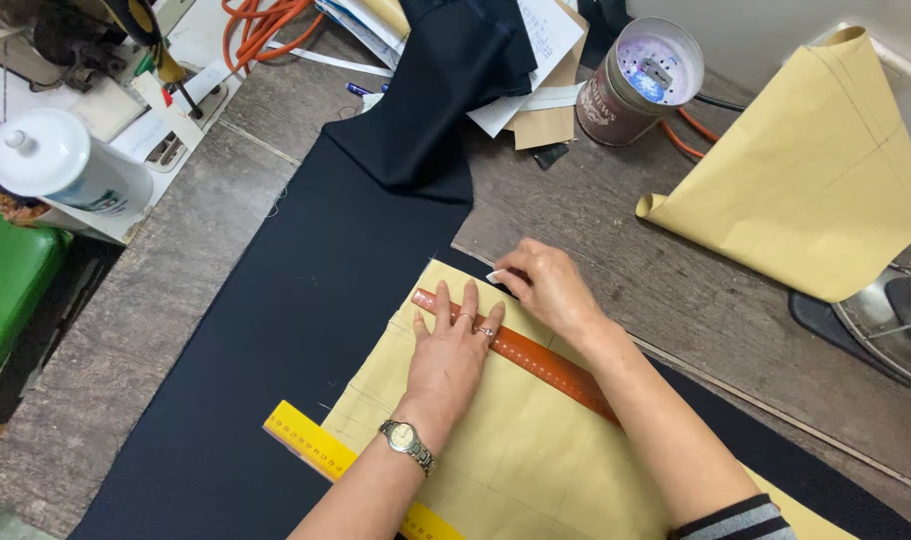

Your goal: The person marks a pattern on a piece of black fabric using a yellow ruler and a piece of white chalk. They draw curved and straight lines along the edge of the ruler to outline a garment shape.

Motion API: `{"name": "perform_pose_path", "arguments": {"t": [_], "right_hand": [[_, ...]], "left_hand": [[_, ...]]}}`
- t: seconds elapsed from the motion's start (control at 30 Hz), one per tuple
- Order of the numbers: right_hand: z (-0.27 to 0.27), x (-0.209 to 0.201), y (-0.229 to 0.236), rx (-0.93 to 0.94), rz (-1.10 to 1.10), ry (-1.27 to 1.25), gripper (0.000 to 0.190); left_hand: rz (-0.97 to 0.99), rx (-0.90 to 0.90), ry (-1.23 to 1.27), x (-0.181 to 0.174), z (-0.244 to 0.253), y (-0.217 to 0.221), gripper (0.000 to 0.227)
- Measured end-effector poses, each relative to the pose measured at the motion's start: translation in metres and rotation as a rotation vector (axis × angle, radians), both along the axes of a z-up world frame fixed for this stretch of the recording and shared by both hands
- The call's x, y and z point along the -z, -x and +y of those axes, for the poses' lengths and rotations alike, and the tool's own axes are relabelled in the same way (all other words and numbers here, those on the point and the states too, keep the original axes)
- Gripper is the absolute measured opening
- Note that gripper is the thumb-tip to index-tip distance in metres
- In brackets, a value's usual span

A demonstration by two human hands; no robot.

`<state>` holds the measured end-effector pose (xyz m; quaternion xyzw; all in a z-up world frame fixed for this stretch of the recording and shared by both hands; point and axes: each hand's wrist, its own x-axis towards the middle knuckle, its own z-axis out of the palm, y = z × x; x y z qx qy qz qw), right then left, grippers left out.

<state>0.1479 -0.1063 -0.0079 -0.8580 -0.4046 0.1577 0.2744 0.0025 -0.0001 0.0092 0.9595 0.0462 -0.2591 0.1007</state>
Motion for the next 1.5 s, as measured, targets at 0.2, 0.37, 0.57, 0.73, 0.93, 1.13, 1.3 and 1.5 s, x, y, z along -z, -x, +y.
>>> {"name": "perform_pose_path", "arguments": {"t": [0.2,0.37,0.57,0.73,0.93,1.13,1.3,1.5], "right_hand": [[0.006,-0.004,-0.001,-0.054,-0.005,0.047,0.015],[0.016,-0.015,0.0,-0.058,-0.024,0.115,0.01],[0.023,-0.013,-0.004,-0.082,-0.04,0.146,0.009],[0.028,-0.013,-0.005,-0.113,-0.032,0.144,0.004],[0.025,-0.016,-0.004,-0.124,-0.028,0.161,0.003],[0.022,-0.019,-0.004,-0.142,-0.038,0.178,0.002],[0.015,-0.024,0.0,-0.131,-0.024,0.185,0.003],[0.003,-0.031,0.0,-0.137,0.0,0.223,0.003]], "left_hand": [[0.047,0.023,0.011,-0.017,0.0,-0.002,0.063],[0.054,0.026,0.01,-0.02,0.0,-0.005,0.064],[0.07,0.02,0.023,-0.021,-0.001,-0.005,0.065],[0.077,0.023,0.017,-0.019,-0.002,-0.005,0.064],[0.101,0.026,0.004,-0.022,-0.003,-0.007,0.063],[0.113,0.025,0.025,-0.022,-0.003,-0.009,0.065],[0.121,0.031,0.008,-0.024,-0.004,-0.009,0.066],[0.11,0.054,0.009,-0.027,-0.001,-0.01,0.066]]}}
